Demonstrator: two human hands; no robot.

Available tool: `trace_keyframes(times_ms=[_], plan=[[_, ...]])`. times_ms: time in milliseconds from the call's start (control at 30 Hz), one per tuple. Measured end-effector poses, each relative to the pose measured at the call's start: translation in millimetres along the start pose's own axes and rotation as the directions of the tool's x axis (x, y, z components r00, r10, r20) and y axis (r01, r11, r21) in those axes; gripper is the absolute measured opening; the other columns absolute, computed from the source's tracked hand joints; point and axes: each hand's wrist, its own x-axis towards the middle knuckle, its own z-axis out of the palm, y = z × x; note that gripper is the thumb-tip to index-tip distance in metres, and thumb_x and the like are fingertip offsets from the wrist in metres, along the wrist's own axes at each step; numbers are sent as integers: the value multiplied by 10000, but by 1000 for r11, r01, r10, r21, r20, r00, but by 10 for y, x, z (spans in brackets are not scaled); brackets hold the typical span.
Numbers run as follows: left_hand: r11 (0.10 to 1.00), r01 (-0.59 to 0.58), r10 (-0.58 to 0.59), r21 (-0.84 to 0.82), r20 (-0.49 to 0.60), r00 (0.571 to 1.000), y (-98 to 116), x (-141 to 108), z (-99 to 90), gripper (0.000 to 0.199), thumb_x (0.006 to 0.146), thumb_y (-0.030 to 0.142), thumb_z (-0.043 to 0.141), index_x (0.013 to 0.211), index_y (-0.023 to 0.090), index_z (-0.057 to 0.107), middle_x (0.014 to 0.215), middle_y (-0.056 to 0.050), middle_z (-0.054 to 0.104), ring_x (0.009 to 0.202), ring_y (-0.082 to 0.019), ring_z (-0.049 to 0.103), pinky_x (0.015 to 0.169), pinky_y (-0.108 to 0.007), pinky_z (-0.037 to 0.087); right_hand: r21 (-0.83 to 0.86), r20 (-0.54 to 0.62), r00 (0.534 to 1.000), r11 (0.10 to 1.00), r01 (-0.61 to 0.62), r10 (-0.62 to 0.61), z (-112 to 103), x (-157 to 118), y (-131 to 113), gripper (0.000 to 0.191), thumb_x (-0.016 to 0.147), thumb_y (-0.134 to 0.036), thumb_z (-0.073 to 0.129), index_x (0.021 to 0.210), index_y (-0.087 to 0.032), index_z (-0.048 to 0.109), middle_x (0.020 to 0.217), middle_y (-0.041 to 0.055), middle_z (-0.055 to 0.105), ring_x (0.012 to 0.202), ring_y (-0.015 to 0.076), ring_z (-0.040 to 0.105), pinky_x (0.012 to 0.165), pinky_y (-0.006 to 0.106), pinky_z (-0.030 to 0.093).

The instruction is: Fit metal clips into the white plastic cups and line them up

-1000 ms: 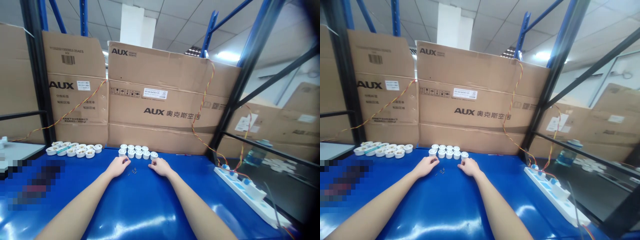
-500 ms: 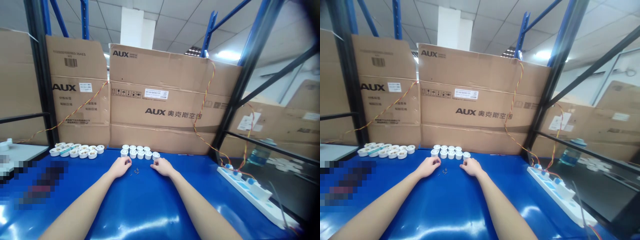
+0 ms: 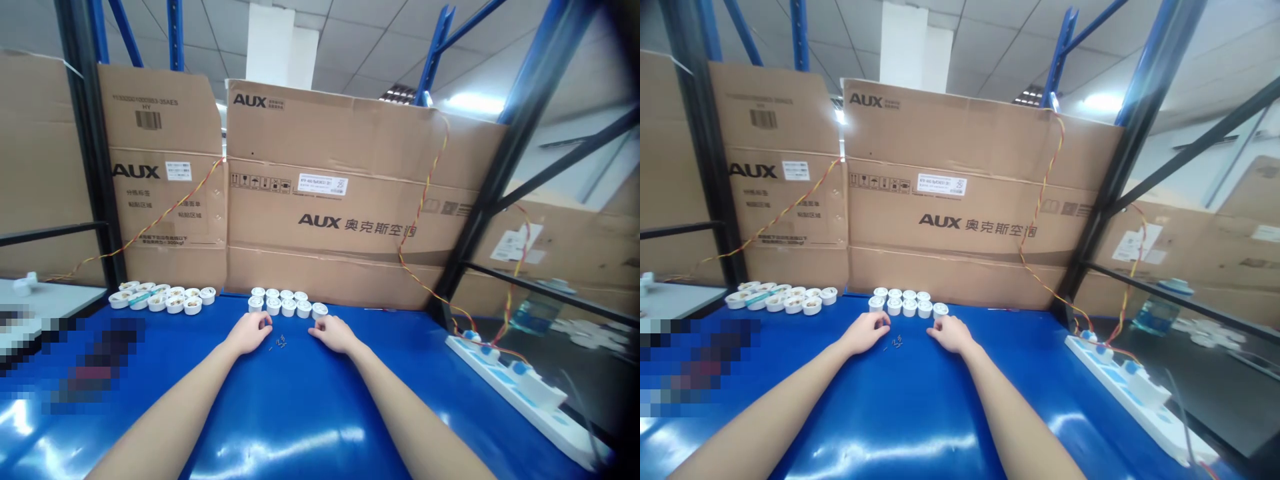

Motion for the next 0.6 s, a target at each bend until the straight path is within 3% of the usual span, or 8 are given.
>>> trace_keyframes(times_ms=[267, 400, 500, 600], plan=[[1000, 14, -13, 25, -30, 999, -45, 8, 27, 182, 773, 146, 514, 849, 228, 658, 724, -2, 650, 716, -160, 597, 628, -246, 384, -2, 5, 1000, 1000, 1, -1, -11, -12, -6, 321, 845, -462, 550, 688, -197, 639, 729, 22, 661, 678, 146, 565, 568, 248, 278], [984, 142, -116, 108, -219, 969, -75, 35, -17, 159, 785, 159, 500, 825, 230, 637, 745, -6, 633, 727, -170, 595, 644, -256, 406, -10, 7, 1000, 1000, 9, -9, -14, -16, -22, 305, 845, -446, 552, 690, -201, 646, 732, 22, 662, 680, 145, 557, 570, 245, 273], [958, 203, -104, 204, -411, 906, -132, 64, -66, 228, 817, 225, 496, 1006, 256, 620, 1009, -51, 614, 977, -227, 572, 761, -296, 440, -20, 9, 1000, 1000, 0, 1, -19, -19, -37, 298, 847, -438, 557, 697, -197, 647, 736, 22, 663, 692, 145, 561, 580, 243, 286], [933, 237, -127, 272, -368, 921, -227, 89, -75, 443, 762, 237, 564, 1202, 278, 542, 1336, -91, 449, 1181, -299, 463, 892, -372, 425, -28, 14, 1000, 1000, -14, 14, -44, -29, -44, 303, 846, -450, 563, 712, -194, 654, 745, 25, 665, 708, 150, 571, 596, 245, 303]])
